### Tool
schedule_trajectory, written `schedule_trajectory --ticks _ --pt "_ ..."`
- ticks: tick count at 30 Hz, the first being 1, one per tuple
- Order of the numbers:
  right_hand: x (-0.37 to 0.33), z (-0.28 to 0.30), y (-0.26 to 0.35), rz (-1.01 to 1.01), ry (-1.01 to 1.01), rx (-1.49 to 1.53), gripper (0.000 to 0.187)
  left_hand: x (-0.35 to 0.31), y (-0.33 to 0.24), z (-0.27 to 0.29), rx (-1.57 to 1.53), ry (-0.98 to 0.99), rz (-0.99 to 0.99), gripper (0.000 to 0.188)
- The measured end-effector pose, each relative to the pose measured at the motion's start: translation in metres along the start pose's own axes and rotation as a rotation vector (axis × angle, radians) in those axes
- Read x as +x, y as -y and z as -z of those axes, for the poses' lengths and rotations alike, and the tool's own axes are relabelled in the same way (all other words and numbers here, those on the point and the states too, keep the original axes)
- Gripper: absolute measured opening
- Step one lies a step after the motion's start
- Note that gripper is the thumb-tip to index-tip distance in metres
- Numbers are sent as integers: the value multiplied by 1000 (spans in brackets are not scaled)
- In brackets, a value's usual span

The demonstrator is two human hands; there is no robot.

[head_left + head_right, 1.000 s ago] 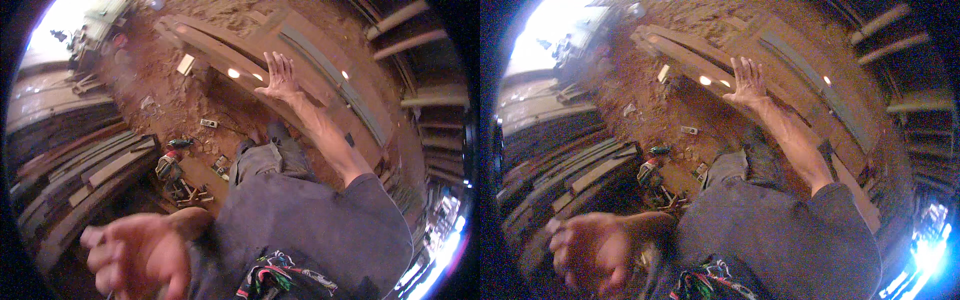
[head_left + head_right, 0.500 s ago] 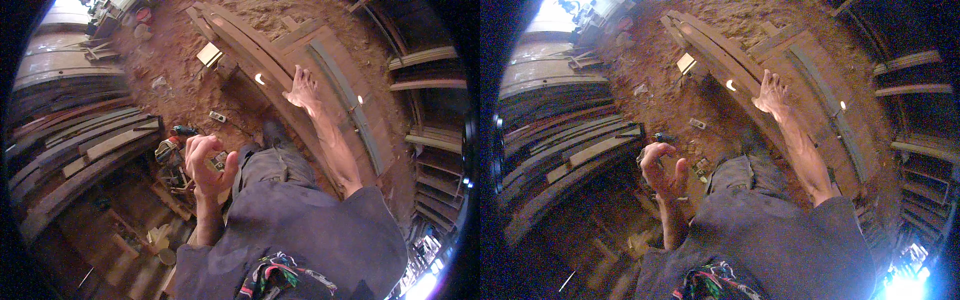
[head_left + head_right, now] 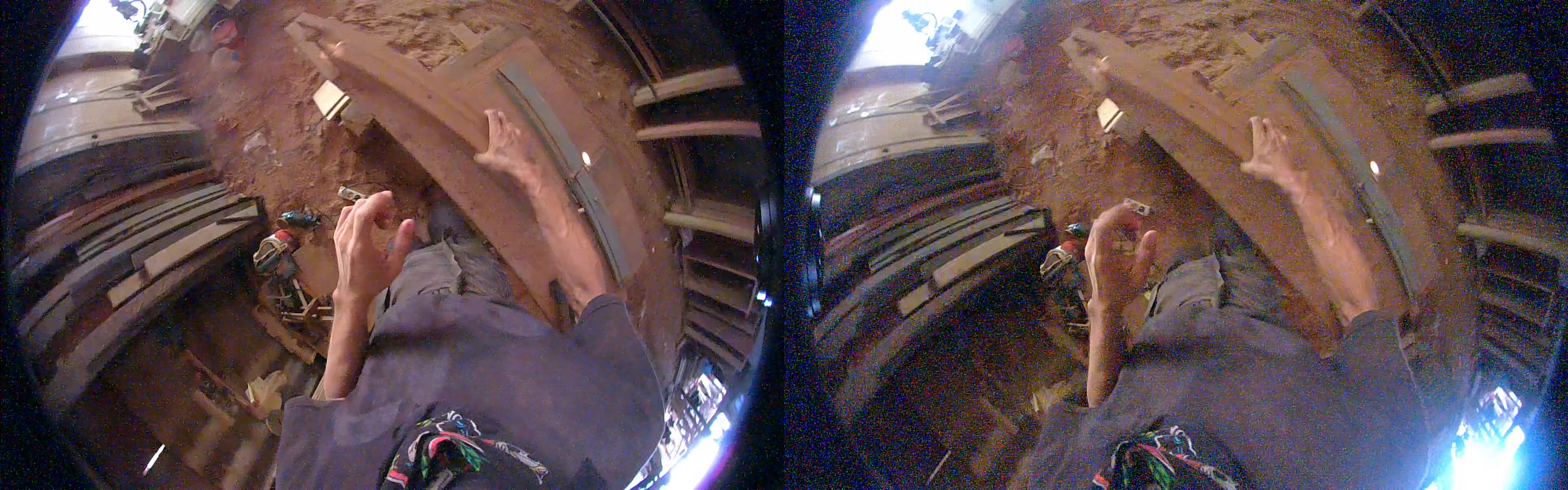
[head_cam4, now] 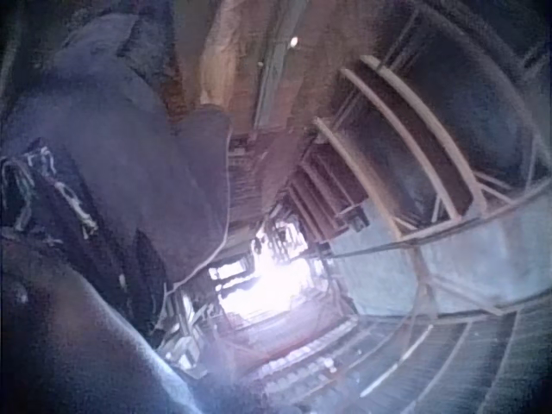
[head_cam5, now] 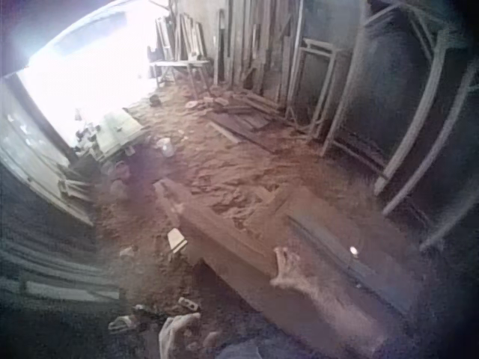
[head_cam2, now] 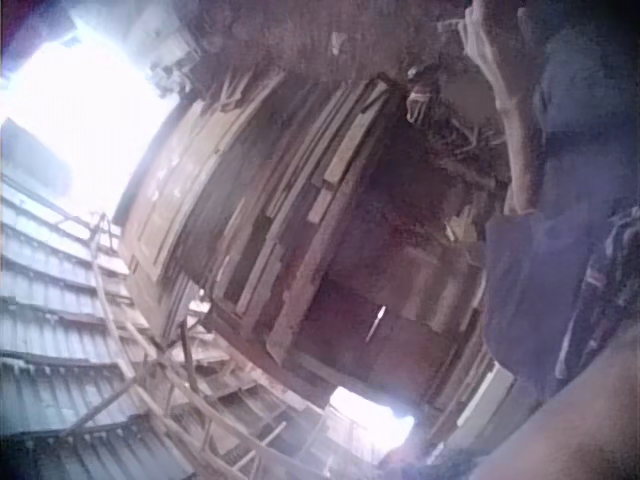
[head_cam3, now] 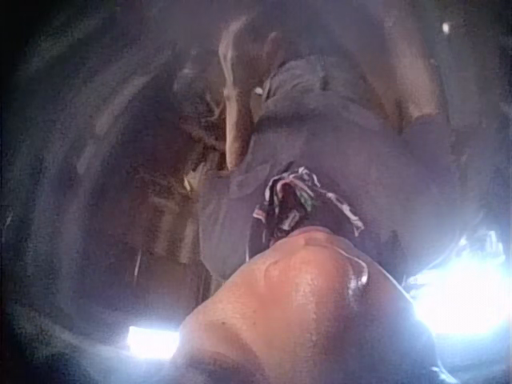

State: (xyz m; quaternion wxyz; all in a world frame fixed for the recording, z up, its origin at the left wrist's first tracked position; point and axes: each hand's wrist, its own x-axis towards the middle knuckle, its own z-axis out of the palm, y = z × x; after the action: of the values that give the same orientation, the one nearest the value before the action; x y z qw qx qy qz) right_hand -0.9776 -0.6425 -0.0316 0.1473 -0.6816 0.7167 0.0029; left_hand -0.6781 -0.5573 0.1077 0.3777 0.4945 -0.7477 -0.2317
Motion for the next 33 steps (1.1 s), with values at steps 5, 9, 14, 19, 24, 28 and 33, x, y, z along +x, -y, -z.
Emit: schedule_trajectory --ticks 5,9,14,19,24,28,33 --pt "-73 10 -41 -12 69 328 91 14 35 -39 -48 105 226 48" --pt "-138 35 -52 -149 80 425 88 55 82 -72 -64 279 400 45" --pt "-172 85 -63 -331 129 500 86 139 142 -128 90 300 254 40" --pt "-166 108 -81 -491 155 556 84 216 194 -211 155 197 102 39" --pt "-119 101 -124 -658 159 546 85 254 234 -263 466 138 -125 47" --pt "-45 63 -186 -774 122 696 85 273 229 -273 454 175 -27 52" --pt "76 -6 -264 -820 50 766 86 275 235 -280 429 206 60 49"
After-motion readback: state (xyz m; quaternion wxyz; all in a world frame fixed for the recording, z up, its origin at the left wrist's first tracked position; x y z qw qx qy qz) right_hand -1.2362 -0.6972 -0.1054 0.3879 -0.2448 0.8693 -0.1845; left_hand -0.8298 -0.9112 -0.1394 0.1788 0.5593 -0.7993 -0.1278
